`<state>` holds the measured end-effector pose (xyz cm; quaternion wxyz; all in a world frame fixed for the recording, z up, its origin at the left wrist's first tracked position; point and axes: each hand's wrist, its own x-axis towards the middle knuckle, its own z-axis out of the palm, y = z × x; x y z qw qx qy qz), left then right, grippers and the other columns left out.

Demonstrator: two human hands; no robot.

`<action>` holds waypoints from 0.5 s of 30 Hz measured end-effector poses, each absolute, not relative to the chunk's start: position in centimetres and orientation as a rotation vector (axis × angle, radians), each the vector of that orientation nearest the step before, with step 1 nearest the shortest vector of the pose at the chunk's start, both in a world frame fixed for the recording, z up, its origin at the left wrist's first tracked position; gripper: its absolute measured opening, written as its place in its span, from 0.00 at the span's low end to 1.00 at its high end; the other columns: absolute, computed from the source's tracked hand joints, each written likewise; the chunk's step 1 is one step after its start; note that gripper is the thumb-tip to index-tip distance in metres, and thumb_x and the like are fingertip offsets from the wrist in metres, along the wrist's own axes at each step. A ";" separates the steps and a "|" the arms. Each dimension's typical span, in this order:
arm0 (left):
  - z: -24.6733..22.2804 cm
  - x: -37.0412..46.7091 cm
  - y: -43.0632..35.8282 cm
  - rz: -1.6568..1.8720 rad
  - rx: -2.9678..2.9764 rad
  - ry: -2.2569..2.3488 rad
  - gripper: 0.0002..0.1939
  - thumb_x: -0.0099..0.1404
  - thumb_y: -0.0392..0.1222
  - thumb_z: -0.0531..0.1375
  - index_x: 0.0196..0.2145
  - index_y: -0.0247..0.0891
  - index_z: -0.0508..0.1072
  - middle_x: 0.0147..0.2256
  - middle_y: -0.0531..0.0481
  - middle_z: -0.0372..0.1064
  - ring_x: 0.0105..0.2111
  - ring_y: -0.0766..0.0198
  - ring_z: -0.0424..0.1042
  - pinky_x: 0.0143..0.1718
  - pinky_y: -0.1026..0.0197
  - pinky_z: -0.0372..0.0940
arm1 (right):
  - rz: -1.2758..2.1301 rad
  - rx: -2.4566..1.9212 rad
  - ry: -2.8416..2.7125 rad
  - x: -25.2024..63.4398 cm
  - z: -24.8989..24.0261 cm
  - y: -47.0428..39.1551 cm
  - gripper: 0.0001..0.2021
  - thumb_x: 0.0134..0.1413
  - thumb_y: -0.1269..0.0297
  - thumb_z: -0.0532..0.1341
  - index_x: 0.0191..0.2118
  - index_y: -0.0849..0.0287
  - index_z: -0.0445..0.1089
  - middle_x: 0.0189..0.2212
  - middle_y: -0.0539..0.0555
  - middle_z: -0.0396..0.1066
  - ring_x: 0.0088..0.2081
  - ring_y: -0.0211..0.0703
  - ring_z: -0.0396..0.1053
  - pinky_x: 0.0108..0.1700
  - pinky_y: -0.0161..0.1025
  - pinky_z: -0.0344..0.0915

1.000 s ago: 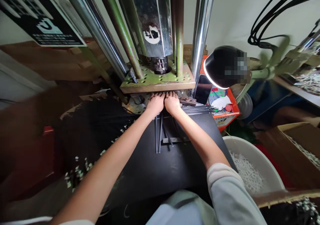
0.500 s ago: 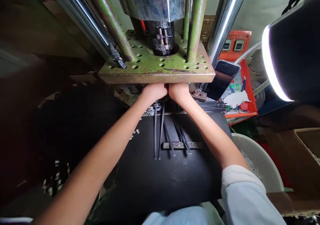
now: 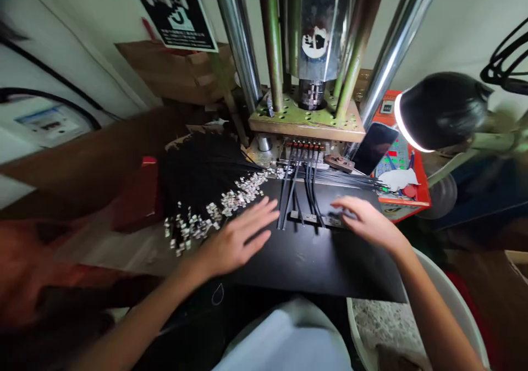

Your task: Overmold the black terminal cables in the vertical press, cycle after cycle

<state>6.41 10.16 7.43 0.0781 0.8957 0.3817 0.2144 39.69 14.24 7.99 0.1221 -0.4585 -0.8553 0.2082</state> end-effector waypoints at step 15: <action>-3.6 0.6 -2.0 0.829 2.582 1.971 0.31 0.60 0.24 0.50 0.55 0.49 0.71 0.53 0.50 0.72 0.55 0.60 0.69 0.62 0.55 0.54 | 0.178 -1.582 -2.230 41.2 -0.2 0.8 0.28 0.59 0.49 0.56 0.64 0.49 0.57 0.62 0.59 0.60 0.57 0.58 0.64 0.53 0.52 0.65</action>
